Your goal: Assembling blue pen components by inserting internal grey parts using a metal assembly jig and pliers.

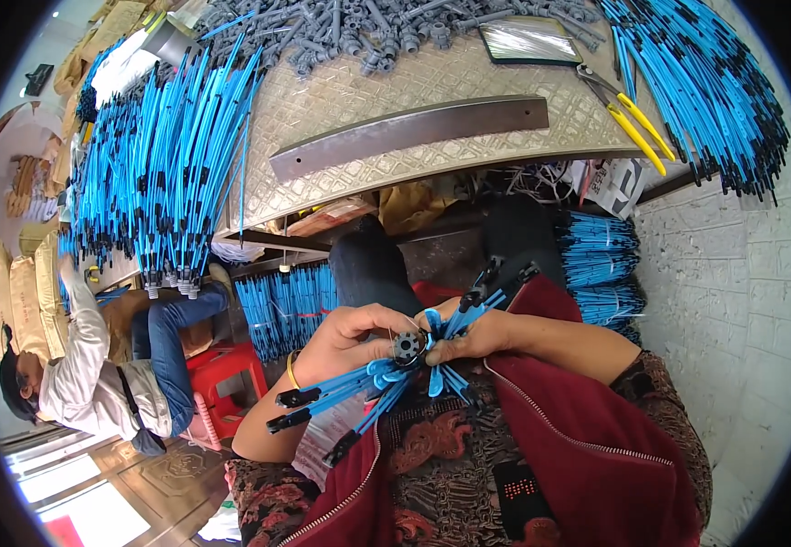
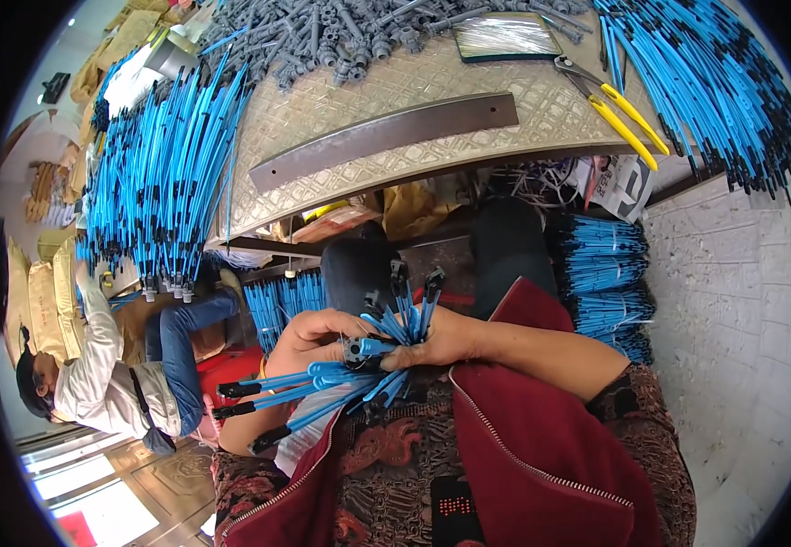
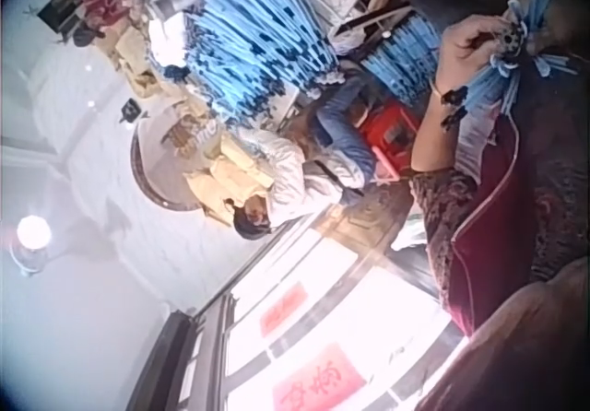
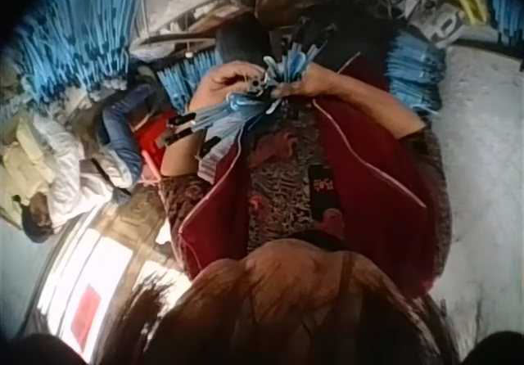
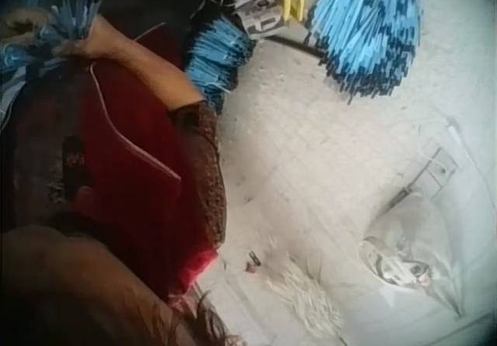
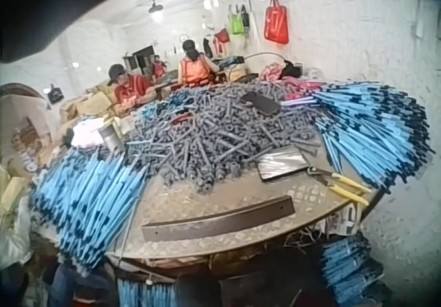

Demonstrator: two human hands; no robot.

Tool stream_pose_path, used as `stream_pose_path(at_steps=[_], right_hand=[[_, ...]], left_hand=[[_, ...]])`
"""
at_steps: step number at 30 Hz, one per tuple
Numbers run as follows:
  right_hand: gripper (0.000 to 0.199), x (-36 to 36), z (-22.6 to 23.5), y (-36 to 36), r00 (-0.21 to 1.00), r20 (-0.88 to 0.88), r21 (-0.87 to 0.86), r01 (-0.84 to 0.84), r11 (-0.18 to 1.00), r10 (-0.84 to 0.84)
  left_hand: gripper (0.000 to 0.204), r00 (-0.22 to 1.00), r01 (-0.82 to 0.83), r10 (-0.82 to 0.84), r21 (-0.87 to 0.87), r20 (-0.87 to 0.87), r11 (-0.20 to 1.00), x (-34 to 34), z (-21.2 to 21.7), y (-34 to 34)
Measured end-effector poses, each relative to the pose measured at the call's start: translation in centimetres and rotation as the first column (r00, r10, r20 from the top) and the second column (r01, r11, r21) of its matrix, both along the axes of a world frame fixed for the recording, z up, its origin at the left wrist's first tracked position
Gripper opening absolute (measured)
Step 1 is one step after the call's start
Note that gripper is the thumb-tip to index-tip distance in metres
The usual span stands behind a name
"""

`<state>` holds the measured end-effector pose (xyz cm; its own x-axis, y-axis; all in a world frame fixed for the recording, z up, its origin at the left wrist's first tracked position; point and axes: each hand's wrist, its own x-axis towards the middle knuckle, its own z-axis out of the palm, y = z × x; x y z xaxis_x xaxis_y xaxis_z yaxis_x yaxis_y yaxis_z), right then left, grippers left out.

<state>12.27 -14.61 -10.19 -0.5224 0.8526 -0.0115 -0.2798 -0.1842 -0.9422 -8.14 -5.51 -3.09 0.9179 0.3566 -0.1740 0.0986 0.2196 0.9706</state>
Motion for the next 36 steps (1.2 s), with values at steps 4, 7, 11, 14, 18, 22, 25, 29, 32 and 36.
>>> stream_pose_path(at_steps=[4,7,11,14,18,22,25,29,32,36], right_hand=[[0.030,0.0,0.7,-0.2,0.998,-0.054,-0.021,0.011,1.000,-0.012],[0.029,-0.2,0.1,-0.2,0.999,-0.031,0.037,0.031,0.999,-0.030],[0.026,-0.3,0.7,-0.6,0.998,-0.024,-0.019,0.057,0.998,-0.057],[0.026,-0.3,0.2,-0.7,0.998,0.031,0.013,0.057,0.998,-0.057],[0.026,-0.1,0.0,-0.7,0.996,0.074,0.022,0.056,0.998,-0.057],[0.026,-0.3,0.2,-0.7,0.996,0.001,-0.004,0.093,0.996,-0.093],[0.027,-0.6,0.1,-0.6,0.992,-0.053,-0.034,0.114,0.993,-0.115],[0.030,-0.7,-0.9,-0.4,0.994,-0.047,-0.029,0.101,0.994,-0.102],[0.032,-0.8,-1.8,-0.3,0.997,0.028,0.055,0.072,0.996,-0.073],[0.033,-0.6,-1.9,-0.3,0.998,0.007,-0.004,0.070,0.998,-0.070]], left_hand=[[0.021,1.000,-0.005,0.005,-0.003,0.003,1.000,-0.2,-0.1,0.0],[0.022,0.999,0.020,-0.022,0.044,0.041,0.999,-0.2,0.0,0.1],[0.028,0.996,0.067,-0.070,0.047,0.058,0.997,-0.3,0.8,0.2],[0.034,0.997,0.030,-0.025,-0.067,0.076,0.997,-0.2,1.8,0.1],[0.037,0.988,0.157,-0.153,0.215,-0.035,0.964,0.1,3.2,0.7],[0.036,0.979,0.195,-0.153,0.431,-0.131,0.881,0.6,4.1,0.4],[0.037,0.990,0.142,-0.102,0.567,-0.103,0.811,1.0,3.7,0.0],[0.039,0.998,0.052,-0.052,0.787,-0.025,0.614,1.6,3.4,-0.1],[0.039,0.999,-0.006,-0.024,0.870,0.021,0.493,1.8,3.2,-0.3],[0.036,0.998,-0.055,0.019,0.908,0.052,0.414,1.7,2.7,-0.5]])
